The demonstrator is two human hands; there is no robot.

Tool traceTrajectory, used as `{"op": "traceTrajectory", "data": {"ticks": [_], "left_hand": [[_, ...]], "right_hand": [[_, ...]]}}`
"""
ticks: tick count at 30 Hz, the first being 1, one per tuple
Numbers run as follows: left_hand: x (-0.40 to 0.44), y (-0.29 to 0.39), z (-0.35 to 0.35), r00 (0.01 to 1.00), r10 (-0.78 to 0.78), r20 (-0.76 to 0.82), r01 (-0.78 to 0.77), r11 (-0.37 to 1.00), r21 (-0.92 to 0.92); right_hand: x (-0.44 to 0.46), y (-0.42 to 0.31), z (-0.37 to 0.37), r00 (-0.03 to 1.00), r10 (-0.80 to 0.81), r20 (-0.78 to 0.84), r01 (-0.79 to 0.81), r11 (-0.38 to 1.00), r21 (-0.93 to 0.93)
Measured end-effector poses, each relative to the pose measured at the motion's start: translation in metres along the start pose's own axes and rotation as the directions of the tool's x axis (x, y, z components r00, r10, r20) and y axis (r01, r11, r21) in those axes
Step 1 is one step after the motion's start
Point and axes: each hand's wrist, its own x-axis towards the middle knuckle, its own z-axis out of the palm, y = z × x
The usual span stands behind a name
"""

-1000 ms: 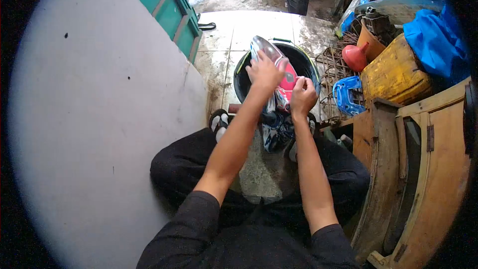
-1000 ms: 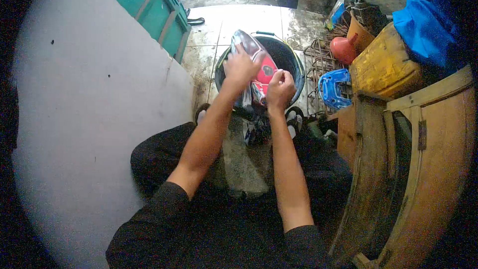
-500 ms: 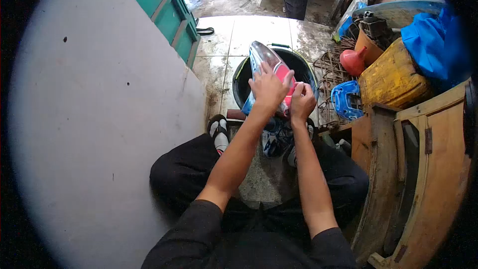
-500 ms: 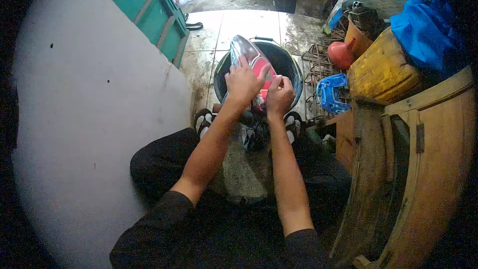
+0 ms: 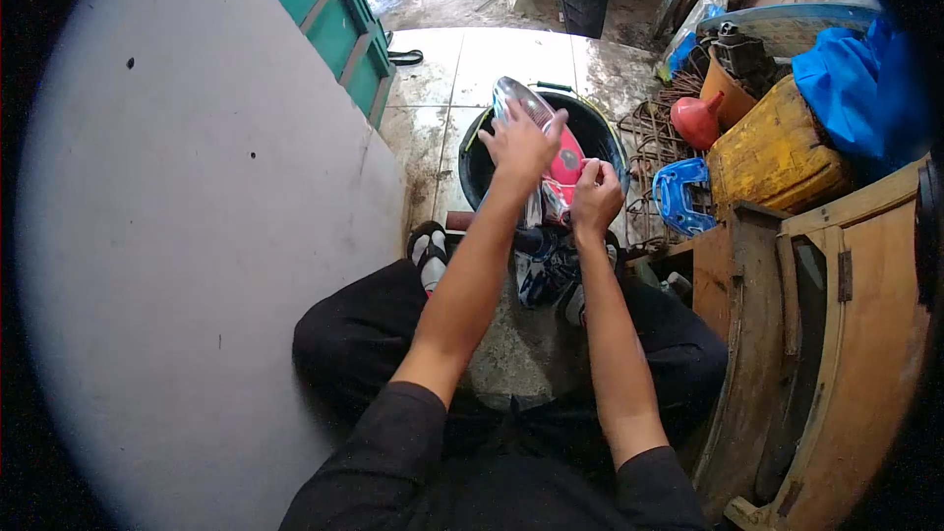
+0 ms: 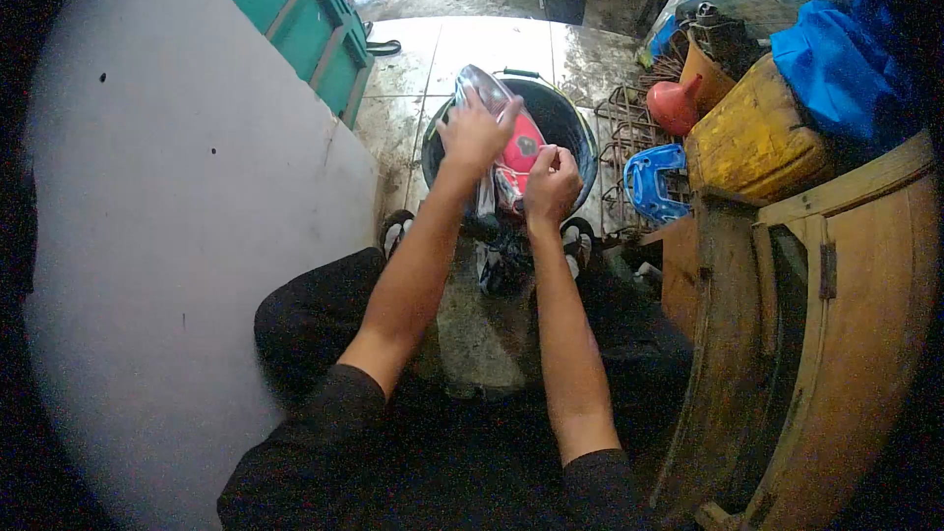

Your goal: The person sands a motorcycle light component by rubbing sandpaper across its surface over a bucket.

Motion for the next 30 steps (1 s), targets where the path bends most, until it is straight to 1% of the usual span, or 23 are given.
{"op": "traceTrajectory", "data": {"ticks": [2,4,5,6,8,9,11,12,14,15,16,19,20,22,23,24,26,27,28,29,30], "left_hand": [[0.019,-0.003,-0.003,0.997,-0.033,0.063,0.035,0.999,-0.036],[0.009,0.000,-0.004,0.998,-0.001,0.061,-0.001,1.000,0.030],[-0.002,-0.001,0.000,0.999,0.047,-0.013,-0.045,0.994,0.104],[-0.016,0.001,0.001,0.999,0.045,-0.005,-0.043,0.987,0.155],[-0.036,0.000,0.003,0.994,0.109,-0.019,-0.106,0.986,0.129],[-0.032,-0.001,0.004,0.994,0.106,-0.017,-0.103,0.986,0.129],[-0.015,-0.003,0.008,0.991,0.084,-0.104,-0.076,0.994,0.073],[-0.005,-0.005,0.009,0.992,0.080,-0.100,-0.074,0.995,0.067],[0.014,-0.007,0.006,0.999,0.038,-0.013,-0.038,0.999,0.004],[0.008,-0.005,0.006,0.995,0.070,-0.071,-0.068,0.997,0.021],[-0.002,-0.003,0.004,0.994,0.074,-0.082,-0.072,0.997,0.025],[-0.035,0.000,0.006,0.993,0.113,-0.015,-0.110,0.982,0.151],[-0.031,0.000,0.006,0.993,0.116,-0.014,-0.113,0.982,0.151],[-0.020,-0.004,0.008,0.994,0.084,-0.068,-0.079,0.994,0.072],[-0.010,-0.005,0.006,0.995,0.068,-0.070,-0.067,0.997,0.025],[0.001,-0.006,0.002,0.998,0.049,-0.043,-0.049,0.999,0.003],[0.007,-0.002,-0.002,1.000,0.009,0.021,-0.008,1.000,-0.024],[0.000,0.000,-0.002,1.000,0.012,0.013,-0.012,1.000,-0.022],[-0.014,0.001,0.003,0.999,0.039,-0.015,-0.039,0.999,0.031],[-0.023,0.001,0.006,0.997,0.070,-0.041,-0.066,0.994,0.084],[-0.027,0.002,0.006,0.996,0.077,-0.044,-0.073,0.993,0.087]], "right_hand": [[0.002,-0.001,-0.001,0.999,0.035,0.017,-0.035,0.999,-0.017],[0.003,-0.003,0.001,1.000,0.004,-0.004,-0.004,1.000,-0.001],[0.003,-0.005,-0.001,1.000,-0.001,0.000,0.001,1.000,0.000],[0.002,-0.005,-0.002,1.000,-0.003,0.002,0.003,1.000,-0.004],[0.003,-0.001,-0.001,1.000,0.028,0.010,-0.028,1.000,-0.007],[0.004,-0.001,-0.001,1.000,0.016,0.008,-0.016,1.000,-0.001],[0.002,0.001,0.002,1.000,0.020,0.004,-0.020,1.000,0.016],[0.000,-0.001,0.000,1.000,0.019,0.007,-0.019,1.000,0.009],[0.001,-0.007,-0.005,0.997,0.061,0.047,-0.060,0.998,-0.015],[0.003,-0.003,-0.002,0.999,0.043,0.021,-0.042,0.999,-0.034],[0.004,-0.003,0.000,0.999,0.038,0.018,-0.037,0.999,-0.023],[0.003,0.001,0.002,1.000,-0.009,-0.017,0.010,1.000,0.025],[0.004,0.003,0.003,1.000,-0.009,-0.020,0.009,1.000,0.024],[0.003,0.004,0.003,1.000,-0.010,-0.017,0.009,1.000,-0.015],[0.003,0.005,0.002,1.000,-0.020,-0.008,0.020,0.999,-0.047],[0.001,0.002,-0.001,1.000,-0.021,-0.005,0.020,0.998,-0.054],[0.001,-0.008,-0.004,0.998,0.050,0.024,-0.050,0.999,-0.008],[0.002,-0.006,-0.002,0.999,0.045,0.022,-0.045,0.999,-0.008],[0.002,-0.005,-0.001,0.999,0.043,0.019,-0.043,0.999,0.002],[0.002,-0.002,-0.001,1.000,0.013,0.009,-0.013,1.000,-0.004],[0.003,-0.001,-0.001,1.000,-0.013,-0.003,0.013,1.000,-0.015]]}}
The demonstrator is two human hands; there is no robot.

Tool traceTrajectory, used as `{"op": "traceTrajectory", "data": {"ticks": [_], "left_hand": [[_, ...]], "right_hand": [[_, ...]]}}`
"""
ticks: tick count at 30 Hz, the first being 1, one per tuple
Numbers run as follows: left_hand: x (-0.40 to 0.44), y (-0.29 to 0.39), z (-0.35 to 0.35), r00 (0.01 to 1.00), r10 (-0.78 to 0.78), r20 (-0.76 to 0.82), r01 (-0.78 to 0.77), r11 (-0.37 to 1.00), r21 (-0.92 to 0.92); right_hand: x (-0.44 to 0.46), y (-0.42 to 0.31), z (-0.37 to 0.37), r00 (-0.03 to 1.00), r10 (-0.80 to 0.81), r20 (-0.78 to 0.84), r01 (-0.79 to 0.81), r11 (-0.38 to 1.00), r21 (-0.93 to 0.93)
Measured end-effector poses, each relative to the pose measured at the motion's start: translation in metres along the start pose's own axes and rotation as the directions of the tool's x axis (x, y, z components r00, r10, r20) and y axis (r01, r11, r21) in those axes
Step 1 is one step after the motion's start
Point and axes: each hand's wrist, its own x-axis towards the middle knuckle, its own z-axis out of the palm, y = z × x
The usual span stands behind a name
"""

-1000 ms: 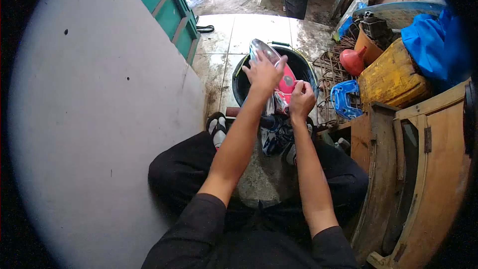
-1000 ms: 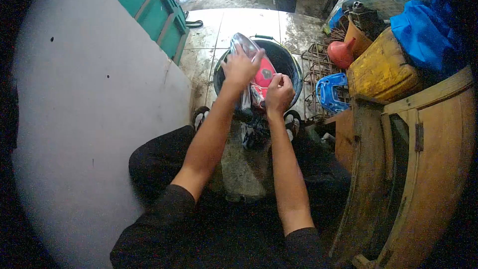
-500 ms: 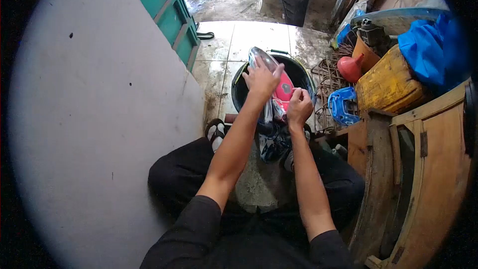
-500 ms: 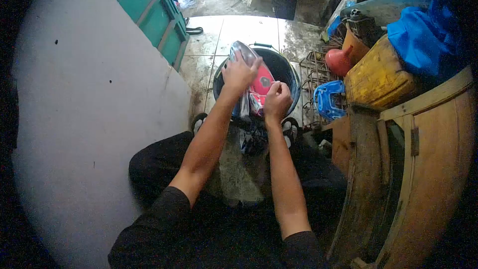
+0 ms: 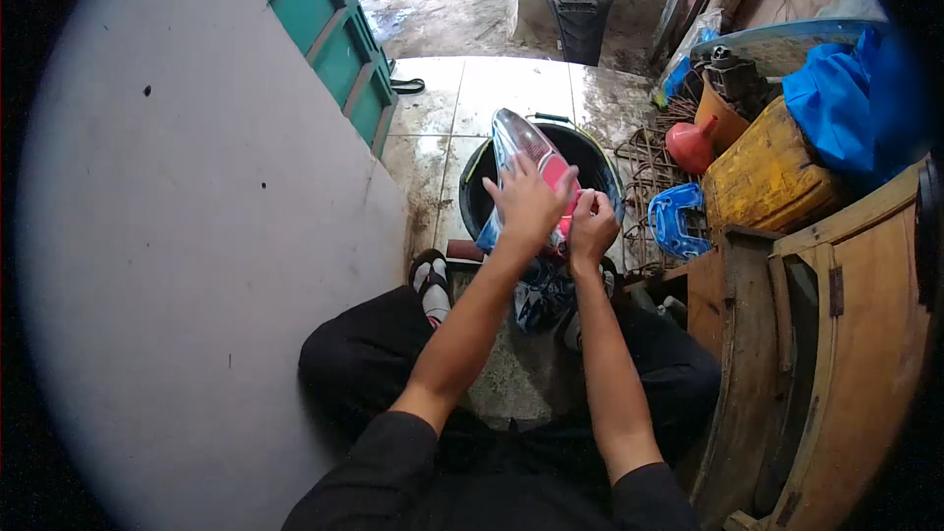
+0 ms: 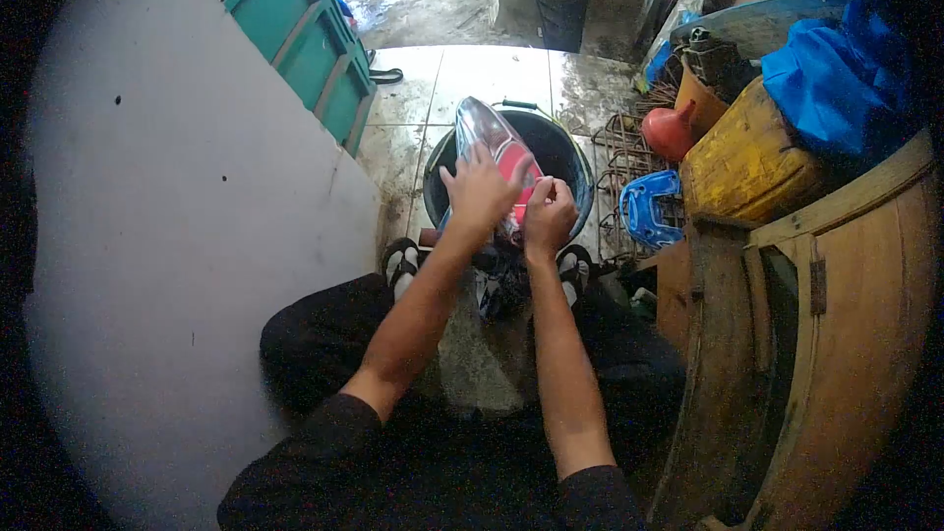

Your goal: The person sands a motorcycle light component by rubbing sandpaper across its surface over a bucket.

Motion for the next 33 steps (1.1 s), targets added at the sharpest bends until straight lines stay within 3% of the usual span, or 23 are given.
{"op": "traceTrajectory", "data": {"ticks": [4,6,10,11,14,17,21,24,30,33], "left_hand": [[0.015,-0.009,0.002,0.999,-0.006,0.037,0.006,1.000,0.002],[0.036,-0.015,0.002,0.994,-0.038,0.103,0.053,0.987,-0.150],[0.003,-0.005,-0.004,0.995,-0.022,0.094,0.028,0.998,-0.062],[-0.010,-0.007,0.010,0.999,0.031,-0.029,-0.032,0.999,-0.029],[-0.004,-0.008,0.005,0.999,0.033,-0.038,-0.035,0.998,-0.047],[0.029,-0.012,0.006,0.996,-0.054,0.078,0.061,0.995,-0.081],[0.012,-0.010,0.008,0.999,-0.042,0.021,0.041,0.999,0.034],[-0.014,-0.013,0.002,0.999,0.000,0.034,-0.001,1.000,0.030],[0.028,-0.016,0.000,0.993,-0.043,0.114,0.055,0.993,-0.102],[0.014,-0.014,0.009,0.997,-0.041,0.059,0.044,0.997,-0.065]], "right_hand": [[0.000,0.005,0.002,0.999,0.036,0.021,-0.036,0.999,0.012],[-0.003,0.004,-0.002,0.999,0.050,0.021,-0.049,0.999,-0.021],[0.000,0.003,0.002,0.999,0.030,0.015,-0.031,0.998,0.051],[0.001,0.003,0.002,0.999,0.028,0.019,-0.029,0.998,0.049],[0.000,0.003,0.003,0.999,0.030,0.025,-0.031,0.999,0.031],[-0.004,0.006,-0.001,0.999,0.039,0.023,-0.039,0.999,-0.007],[-0.002,0.001,0.000,0.999,0.043,0.016,-0.044,0.999,0.019],[-0.001,0.008,0.003,0.997,0.068,0.036,-0.068,0.998,0.002],[-0.002,0.004,0.001,1.000,-0.007,0.004,0.007,1.000,-0.012],[-0.003,0.000,0.000,1.000,0.016,-0.008,-0.016,1.000,-0.006]]}}
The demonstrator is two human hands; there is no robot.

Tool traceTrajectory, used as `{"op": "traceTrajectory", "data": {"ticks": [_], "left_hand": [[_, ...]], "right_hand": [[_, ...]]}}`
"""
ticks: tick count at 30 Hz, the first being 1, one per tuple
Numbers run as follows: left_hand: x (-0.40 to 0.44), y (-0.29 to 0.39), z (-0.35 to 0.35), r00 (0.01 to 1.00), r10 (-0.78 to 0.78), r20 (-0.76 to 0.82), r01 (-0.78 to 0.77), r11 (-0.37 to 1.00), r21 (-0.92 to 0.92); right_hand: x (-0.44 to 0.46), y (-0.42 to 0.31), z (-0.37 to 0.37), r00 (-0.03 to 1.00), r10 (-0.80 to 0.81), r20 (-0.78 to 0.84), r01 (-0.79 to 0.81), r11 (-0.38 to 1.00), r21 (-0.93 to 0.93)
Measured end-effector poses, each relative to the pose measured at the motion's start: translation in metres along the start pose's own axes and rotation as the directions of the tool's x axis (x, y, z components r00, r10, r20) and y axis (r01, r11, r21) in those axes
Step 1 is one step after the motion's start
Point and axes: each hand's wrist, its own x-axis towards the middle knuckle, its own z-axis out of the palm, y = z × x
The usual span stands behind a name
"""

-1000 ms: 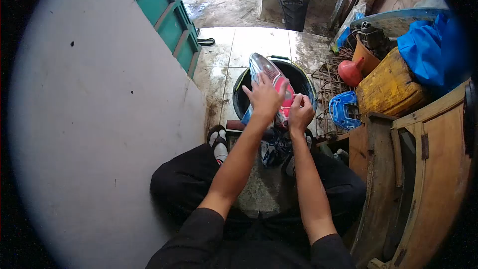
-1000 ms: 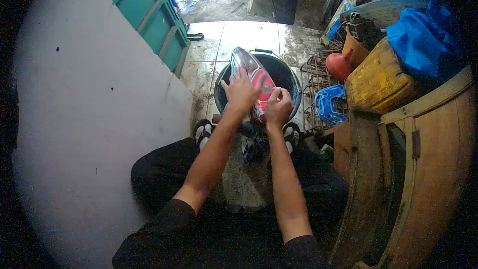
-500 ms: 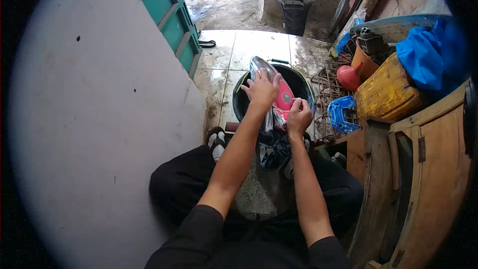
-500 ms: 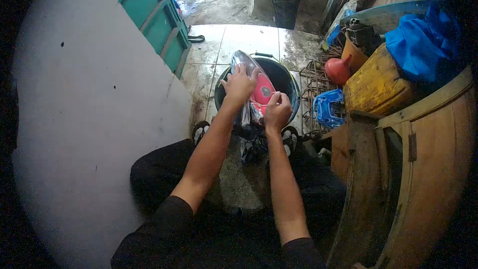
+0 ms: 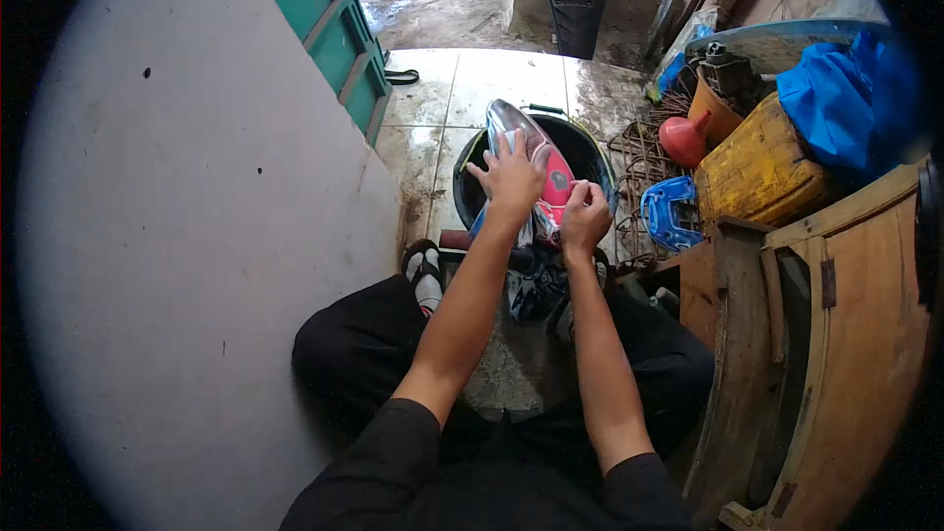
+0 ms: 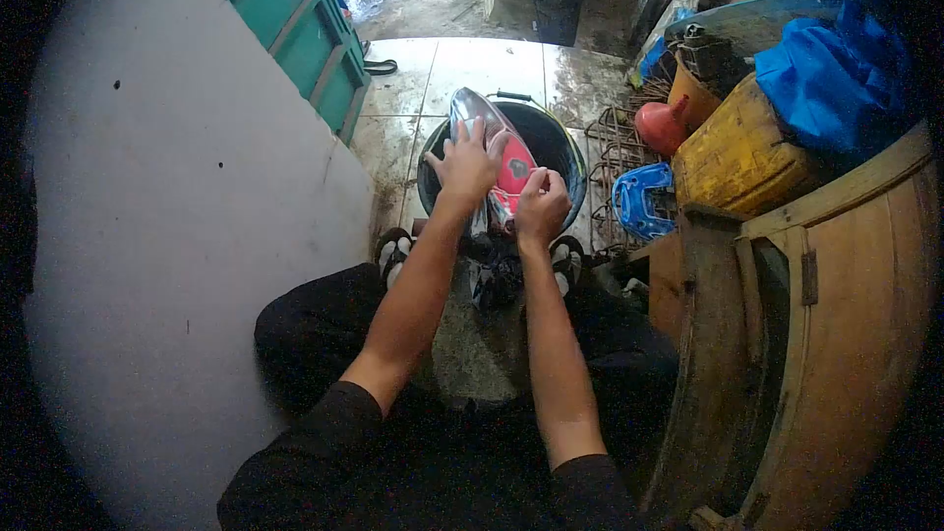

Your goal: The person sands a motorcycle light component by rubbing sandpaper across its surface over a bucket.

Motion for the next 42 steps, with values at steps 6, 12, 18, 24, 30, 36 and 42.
{"op": "traceTrajectory", "data": {"ticks": [6,12,18,24,30,36,42], "left_hand": [[-0.032,0.010,-0.003,0.998,0.049,-0.033,-0.047,0.998,0.053],[0.012,0.013,-0.002,0.999,-0.046,0.018,0.045,0.999,0.022],[-0.030,0.014,0.002,0.998,0.024,-0.059,-0.018,0.996,0.092],[0.019,0.010,-0.004,0.999,-0.052,0.014,0.051,0.997,0.056],[-0.046,0.009,0.005,0.976,0.133,-0.170,-0.111,0.985,0.132],[0.011,0.003,-0.008,1.000,0.016,-0.023,-0.017,0.999,-0.040],[-0.003,-0.008,0.003,0.993,0.074,-0.095,-0.081,0.994,-0.070]], "right_hand": [[0.001,0.006,0.001,1.000,-0.003,0.021,0.003,1.000,0.010],[0.003,0.003,0.001,1.000,-0.009,0.009,0.009,1.000,-0.003],[0.001,0.002,0.001,1.000,-0.023,0.001,0.023,1.000,0.018],[0.000,0.002,0.001,1.000,-0.009,0.007,0.009,1.000,-0.003],[0.002,0.002,0.000,1.000,0.017,-0.011,-0.016,1.000,0.018],[0.000,0.002,0.001,1.000,0.018,0.024,-0.017,1.000,-0.020],[0.000,0.001,0.001,0.999,0.042,0.019,-0.042,0.999,-0.013]]}}
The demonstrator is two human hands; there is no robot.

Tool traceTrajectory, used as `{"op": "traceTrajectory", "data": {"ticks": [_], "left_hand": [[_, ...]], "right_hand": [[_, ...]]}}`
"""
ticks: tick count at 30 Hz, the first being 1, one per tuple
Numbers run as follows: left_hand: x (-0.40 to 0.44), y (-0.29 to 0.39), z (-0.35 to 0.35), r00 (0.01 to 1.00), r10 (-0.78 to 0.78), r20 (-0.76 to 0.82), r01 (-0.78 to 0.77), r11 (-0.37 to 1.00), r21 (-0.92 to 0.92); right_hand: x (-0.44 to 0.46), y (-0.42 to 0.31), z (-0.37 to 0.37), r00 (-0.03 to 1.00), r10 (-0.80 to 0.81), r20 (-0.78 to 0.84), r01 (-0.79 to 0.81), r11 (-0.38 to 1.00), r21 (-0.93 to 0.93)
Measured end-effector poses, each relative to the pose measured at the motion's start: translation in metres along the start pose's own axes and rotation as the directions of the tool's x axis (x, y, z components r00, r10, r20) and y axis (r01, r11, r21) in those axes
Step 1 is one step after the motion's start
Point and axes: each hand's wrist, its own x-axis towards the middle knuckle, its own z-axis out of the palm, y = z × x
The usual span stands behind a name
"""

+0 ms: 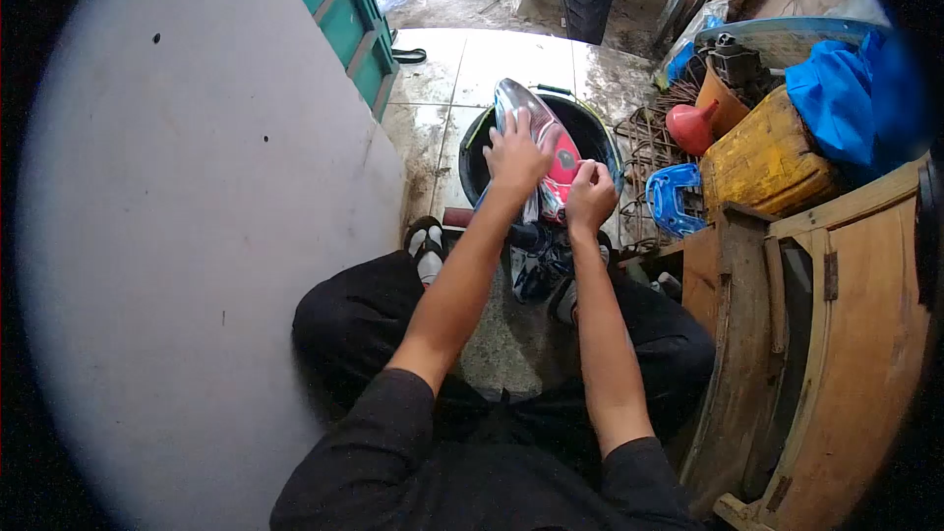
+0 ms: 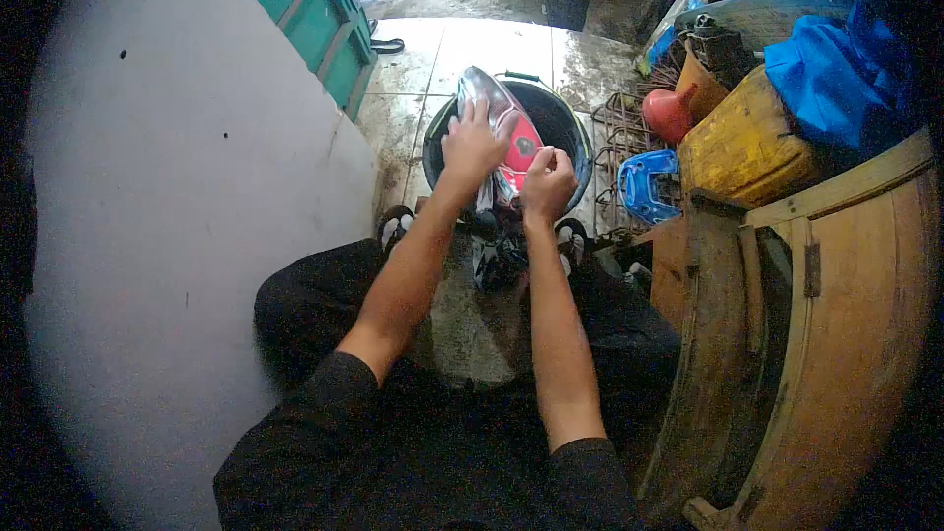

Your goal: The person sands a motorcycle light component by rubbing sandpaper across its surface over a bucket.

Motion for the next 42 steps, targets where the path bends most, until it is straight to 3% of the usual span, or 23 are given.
{"op": "traceTrajectory", "data": {"ticks": [3,5,14,18,22,25,27,29,34,39,41,42], "left_hand": [[-0.048,0.010,-0.015,0.998,0.027,0.048,-0.025,0.999,-0.028],[-0.059,0.021,-0.019,0.999,-0.010,0.043,0.008,0.998,0.057],[0.034,0.011,-0.003,0.978,-0.164,0.126,0.159,0.986,0.043],[-0.009,0.012,0.009,0.988,-0.143,-0.056,0.151,0.968,0.201],[-0.043,0.014,-0.002,0.995,-0.090,-0.036,0.094,0.986,0.138],[-0.019,0.020,-0.005,0.992,-0.120,0.034,0.111,0.974,0.197],[0.007,0.011,0.004,0.994,-0.104,-0.026,0.107,0.966,0.236],[0.028,0.008,-0.002,0.985,-0.169,0.033,0.163,0.977,0.140],[0.004,-0.001,-0.007,0.998,-0.059,0.030,0.055,0.990,0.128],[-0.021,0.009,-0.013,0.996,-0.063,0.060,0.054,0.989,0.136],[0.000,0.003,0.003,0.998,-0.036,-0.060,0.045,0.985,0.165],[0.011,0.005,-0.010,0.994,-0.084,0.067,0.076,0.991,0.113]], "right_hand": [[0.001,0.002,0.001,1.000,-0.017,-0.005,0.017,1.000,0.002],[0.002,0.010,0.002,0.998,-0.062,0.012,0.062,0.998,0.001],[0.002,0.006,0.003,1.000,-0.018,-0.026,0.017,1.000,-0.017],[0.001,-0.003,-0.001,1.000,-0.021,-0.017,0.020,1.000,-0.004],[0.000,0.000,-0.002,1.000,0.003,0.010,-0.003,1.000,-0.012],[0.002,-0.001,0.000,1.000,-0.016,0.014,0.017,1.000,-0.002],[0.001,0.000,0.000,1.000,-0.002,0.013,0.002,1.000,-0.009],[0.001,-0.001,-0.002,0.999,-0.032,0.001,0.032,0.999,-0.005],[0.000,0.002,0.000,0.999,0.020,0.027,-0.020,1.000,0.023],[-0.001,-0.003,-0.002,1.000,0.002,0.013,-0.003,1.000,0.026],[-0.001,-0.002,-0.002,1.000,-0.009,0.024,0.009,1.000,-0.003],[-0.002,-0.002,-0.003,1.000,0.000,0.030,0.000,1.000,-0.018]]}}
